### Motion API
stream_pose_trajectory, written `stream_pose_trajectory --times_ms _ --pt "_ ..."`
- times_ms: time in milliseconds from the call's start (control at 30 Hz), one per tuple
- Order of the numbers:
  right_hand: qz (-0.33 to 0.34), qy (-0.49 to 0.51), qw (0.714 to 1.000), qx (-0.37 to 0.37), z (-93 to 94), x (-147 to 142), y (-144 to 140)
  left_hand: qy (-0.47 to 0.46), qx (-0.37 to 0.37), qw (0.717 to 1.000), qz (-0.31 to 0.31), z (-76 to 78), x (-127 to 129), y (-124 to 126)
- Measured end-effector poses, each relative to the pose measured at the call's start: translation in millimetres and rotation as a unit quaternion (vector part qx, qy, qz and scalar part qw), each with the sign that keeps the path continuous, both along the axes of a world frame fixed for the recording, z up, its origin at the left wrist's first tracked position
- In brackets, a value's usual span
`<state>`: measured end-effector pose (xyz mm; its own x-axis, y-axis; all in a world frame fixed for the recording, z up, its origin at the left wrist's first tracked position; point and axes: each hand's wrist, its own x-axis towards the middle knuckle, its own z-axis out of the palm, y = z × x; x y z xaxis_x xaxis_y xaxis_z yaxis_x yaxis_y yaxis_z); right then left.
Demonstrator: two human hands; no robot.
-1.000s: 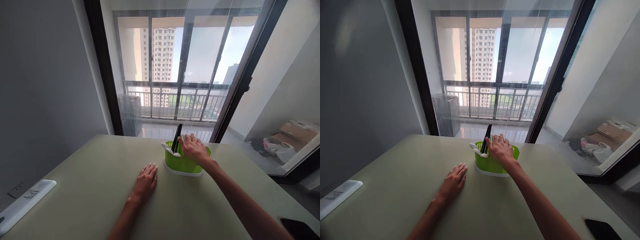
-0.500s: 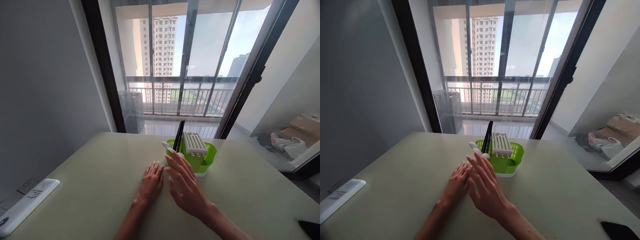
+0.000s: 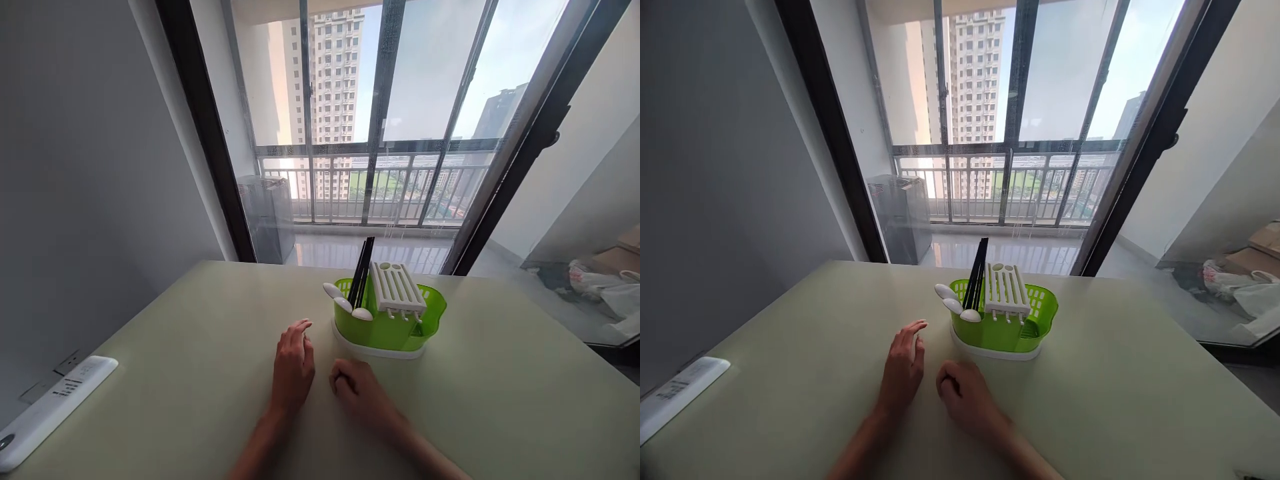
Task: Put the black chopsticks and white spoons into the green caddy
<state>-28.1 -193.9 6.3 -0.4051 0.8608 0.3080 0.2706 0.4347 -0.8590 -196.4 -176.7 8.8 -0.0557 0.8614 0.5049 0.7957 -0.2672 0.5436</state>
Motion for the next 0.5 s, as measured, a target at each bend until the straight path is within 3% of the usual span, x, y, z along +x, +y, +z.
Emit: stream_pose_trajectory --times_ms 167,300,400,500 --pt "0.043 0.002 0.995 -0.087 -2.2 -2.6 4.9 -0.172 0.013 0.985 -0.004 34.1 -1.4 29.7" --pt "0.056 0.007 0.994 -0.094 -4.2 -4.8 6.9 -0.354 -0.026 0.932 -0.072 83.7 -4.9 79.7" --pt "0.057 0.005 0.993 -0.102 -3.1 -5.1 7.6 -0.342 -0.083 0.926 -0.138 122.7 -2.9 114.2" --pt "0.060 0.007 0.992 -0.112 -2.1 -5.0 9.4 -0.276 -0.163 0.924 -0.211 147.4 7.9 135.3"
